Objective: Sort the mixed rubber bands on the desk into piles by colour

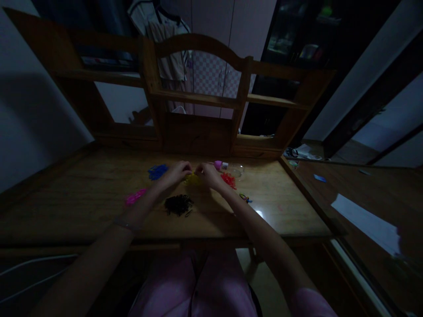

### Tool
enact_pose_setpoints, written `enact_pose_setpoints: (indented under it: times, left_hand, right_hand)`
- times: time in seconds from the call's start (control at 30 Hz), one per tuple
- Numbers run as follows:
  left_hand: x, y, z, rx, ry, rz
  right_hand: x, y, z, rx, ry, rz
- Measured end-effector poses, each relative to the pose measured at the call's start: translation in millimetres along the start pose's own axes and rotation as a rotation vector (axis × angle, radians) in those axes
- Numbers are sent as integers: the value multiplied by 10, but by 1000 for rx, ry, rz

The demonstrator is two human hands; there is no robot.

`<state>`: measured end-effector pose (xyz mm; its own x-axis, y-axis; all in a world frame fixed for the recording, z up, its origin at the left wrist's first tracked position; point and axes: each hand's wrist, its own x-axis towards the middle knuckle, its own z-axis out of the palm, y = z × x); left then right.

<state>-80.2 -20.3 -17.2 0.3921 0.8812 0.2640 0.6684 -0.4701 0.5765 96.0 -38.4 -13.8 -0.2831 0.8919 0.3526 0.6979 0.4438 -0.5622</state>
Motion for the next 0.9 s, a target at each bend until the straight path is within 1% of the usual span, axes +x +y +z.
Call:
enact_pose_setpoints:
  times: [0.03, 0.1, 0.17, 0.23, 0.27, 0.33, 0.4, 0.47, 0.53, 0.6, 0.67, 0.77, 0.83, 0.9]
  left_hand:
    - [-8, 2, -6, 17, 15, 2]
    - [-37, 51, -43, 50, 56, 7]
    - [-89, 162, -84, 73, 101, 15]
    - [-158, 324, -86, 74, 110, 70]
    - [-191, 415, -60, 62, 81, 124]
    - [-243, 587, 51, 22, -48, 258]
    - [-257, 713, 222, 2, -191, 379]
    - [-229, 776, 409, 13, -265, 455]
    - [-172, 786, 568, 29, -288, 494]
    - [-112, 767, 673, 39, -299, 504]
    - [-80, 745, 719, 54, -307, 504]
    - [-143, 734, 668, 78, -304, 478]
    - [-273, 735, 545, 98, -291, 449]
    - [-462, 716, 357, 128, -266, 402]
  right_hand:
    - [31, 15, 1, -4, -4, -5]
    - [30, 83, -123, -6, 15, -6]
    - [-52, 200, -388, -4, 65, 5]
    - [-205, 348, -717, -8, 121, 26]
    - [-303, 424, -876, -12, 145, 42]
    - [-536, 565, -1137, -21, 174, 75]
    - [-799, 674, -1291, -20, 159, 98]
    - [-1063, 748, -1342, -22, 145, 122]
    - [-1298, 795, -1327, -23, 141, 149]
    - [-1481, 826, -1290, -21, 145, 173]
    - [-1607, 844, -1257, -19, 158, 190]
    - [-1710, 842, -1231, -12, 181, 203]
    - [-1751, 822, -1224, -2, 187, 204]
    - [-1789, 792, -1221, 10, 185, 203]
